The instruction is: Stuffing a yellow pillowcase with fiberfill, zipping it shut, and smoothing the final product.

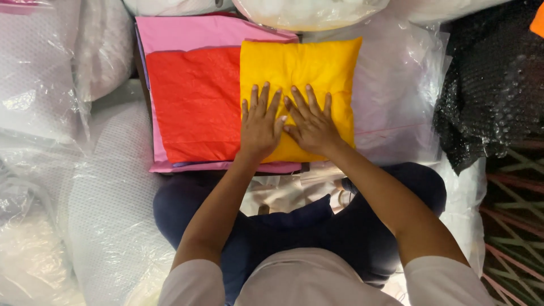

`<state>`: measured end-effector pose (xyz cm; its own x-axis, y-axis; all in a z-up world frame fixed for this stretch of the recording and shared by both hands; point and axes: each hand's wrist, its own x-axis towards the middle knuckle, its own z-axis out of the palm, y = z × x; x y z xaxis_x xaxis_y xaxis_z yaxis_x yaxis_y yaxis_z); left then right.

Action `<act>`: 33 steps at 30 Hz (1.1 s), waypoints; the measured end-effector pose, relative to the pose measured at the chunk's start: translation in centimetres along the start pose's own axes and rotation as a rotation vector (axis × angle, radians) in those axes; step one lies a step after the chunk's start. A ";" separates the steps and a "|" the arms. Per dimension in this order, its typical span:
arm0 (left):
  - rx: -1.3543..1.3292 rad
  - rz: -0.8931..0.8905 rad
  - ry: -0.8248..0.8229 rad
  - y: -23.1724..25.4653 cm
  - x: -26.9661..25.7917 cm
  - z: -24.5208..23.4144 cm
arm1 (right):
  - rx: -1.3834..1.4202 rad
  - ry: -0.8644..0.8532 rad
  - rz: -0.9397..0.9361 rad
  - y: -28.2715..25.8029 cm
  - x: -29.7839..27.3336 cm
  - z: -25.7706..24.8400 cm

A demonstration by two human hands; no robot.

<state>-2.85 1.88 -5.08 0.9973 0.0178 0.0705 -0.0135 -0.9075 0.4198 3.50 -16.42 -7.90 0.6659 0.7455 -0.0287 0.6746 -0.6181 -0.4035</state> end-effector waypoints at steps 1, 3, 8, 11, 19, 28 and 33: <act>0.041 -0.046 -0.088 -0.5 -0.1 0.4 | 0.008 0.034 0.009 0.1 0.0 0.4; 0.084 -0.083 -0.158 -0.8 0.4 0.7 | 0.002 0.083 0.013 0.6 0.8 -0.5; 0.047 0.018 0.054 0.2 0.0 0.9 | -0.183 0.230 0.038 2.1 2.8 -4.2; 0.001 0.009 0.028 0.6 0.4 0.6 | -0.124 0.114 0.097 3.8 3.1 -2.3; 0.086 0.067 0.160 -3.1 6.7 1.2 | -0.094 0.194 0.106 2.9 3.0 -2.4; 0.205 0.005 0.106 -5.1 6.8 3.4 | -0.134 0.039 0.337 6.8 4.6 -1.8; 0.235 -0.052 -0.116 -4.7 7.4 0.8 | -0.038 0.208 0.301 7.8 4.2 -2.6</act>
<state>4.61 5.93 -7.27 0.9980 0.0313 -0.0557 0.0417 -0.9794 0.1976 12.37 -18.72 -8.79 0.8841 0.4649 0.0472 0.4476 -0.8135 -0.3714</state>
